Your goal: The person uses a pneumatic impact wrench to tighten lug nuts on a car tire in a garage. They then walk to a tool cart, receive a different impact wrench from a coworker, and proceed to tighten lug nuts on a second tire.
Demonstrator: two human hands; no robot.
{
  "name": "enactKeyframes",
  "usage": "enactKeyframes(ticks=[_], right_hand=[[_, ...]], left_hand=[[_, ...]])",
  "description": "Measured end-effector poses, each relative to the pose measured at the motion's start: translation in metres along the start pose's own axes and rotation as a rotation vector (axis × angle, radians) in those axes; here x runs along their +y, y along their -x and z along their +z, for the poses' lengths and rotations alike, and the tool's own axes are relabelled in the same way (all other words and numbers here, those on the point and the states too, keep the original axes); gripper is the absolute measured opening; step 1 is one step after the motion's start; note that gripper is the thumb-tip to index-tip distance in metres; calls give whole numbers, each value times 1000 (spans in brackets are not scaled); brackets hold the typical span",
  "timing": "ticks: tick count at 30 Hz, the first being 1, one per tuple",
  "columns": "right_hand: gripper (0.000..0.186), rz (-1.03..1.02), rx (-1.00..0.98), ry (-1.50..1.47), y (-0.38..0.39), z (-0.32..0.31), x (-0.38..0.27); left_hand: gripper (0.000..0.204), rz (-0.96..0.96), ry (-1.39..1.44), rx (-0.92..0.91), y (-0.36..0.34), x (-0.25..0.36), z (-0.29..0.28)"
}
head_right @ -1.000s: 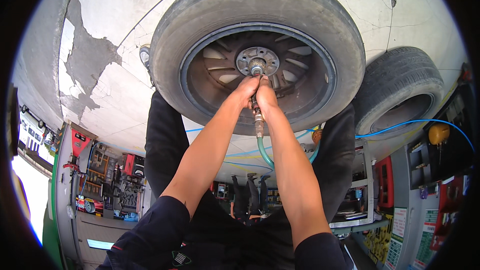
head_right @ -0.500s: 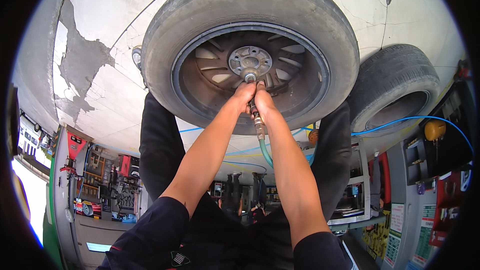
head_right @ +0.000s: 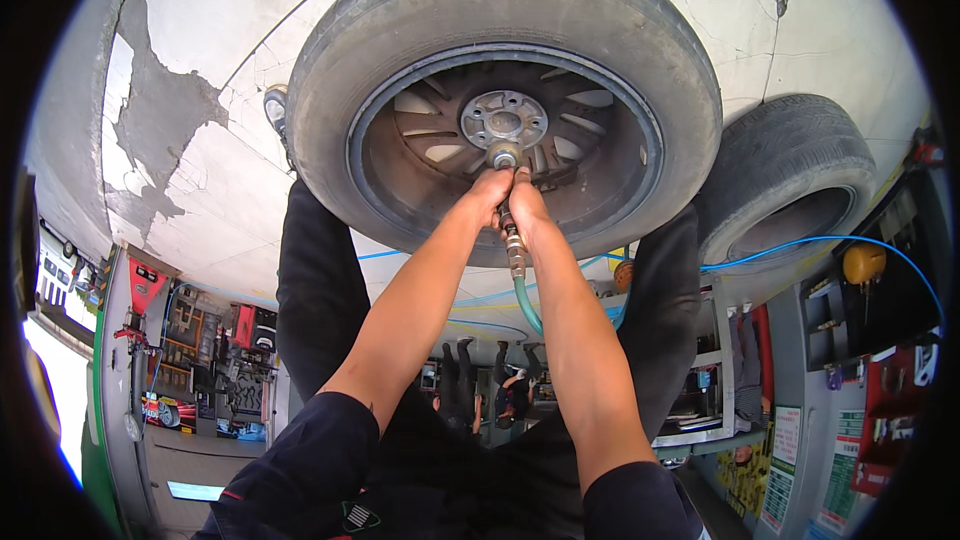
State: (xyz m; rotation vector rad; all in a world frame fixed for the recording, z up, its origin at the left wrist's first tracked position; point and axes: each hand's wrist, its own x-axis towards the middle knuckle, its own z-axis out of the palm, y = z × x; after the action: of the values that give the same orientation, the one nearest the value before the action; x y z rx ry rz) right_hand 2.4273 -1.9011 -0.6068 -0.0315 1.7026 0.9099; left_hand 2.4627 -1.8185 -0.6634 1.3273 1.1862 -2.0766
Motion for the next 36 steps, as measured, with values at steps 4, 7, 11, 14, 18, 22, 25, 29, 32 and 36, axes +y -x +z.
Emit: enactKeyframes(ticks=[4,7,11,14,18,22,25,29,32,36], right_hand=[[60,-27,16,-2,-1,12,2],[62,-31,44,-10,0,10,2],[61,-22,38,7,1,2,5],[61,0,66,-35,-2,-8,1],[60,-11,61,-18,1,-8,-1],[64,-22,62,25,3,8,1],[65,-33,62,49,-5,10,7],[65,-20,41,15,-2,11,7],[65,-31,43,-17,0,8,6],[63,-54,44,-30,0,3,5]], left_hand=[[30,32,107,-8,-7,-10,-9],[29,26,41,-33,-1,-4,-6],[28,134,44,30,-13,-13,3],[28,25,45,-34,-13,-9,14],[28,52,46,-22,-12,-8,14],[27,12,17,-17,-3,-5,-3],[27,22,48,-4,1,-6,-8],[25,19,4,-25,4,-4,-8],[26,29,24,-5,9,1,0],[28,34,15,-7,9,4,6]])
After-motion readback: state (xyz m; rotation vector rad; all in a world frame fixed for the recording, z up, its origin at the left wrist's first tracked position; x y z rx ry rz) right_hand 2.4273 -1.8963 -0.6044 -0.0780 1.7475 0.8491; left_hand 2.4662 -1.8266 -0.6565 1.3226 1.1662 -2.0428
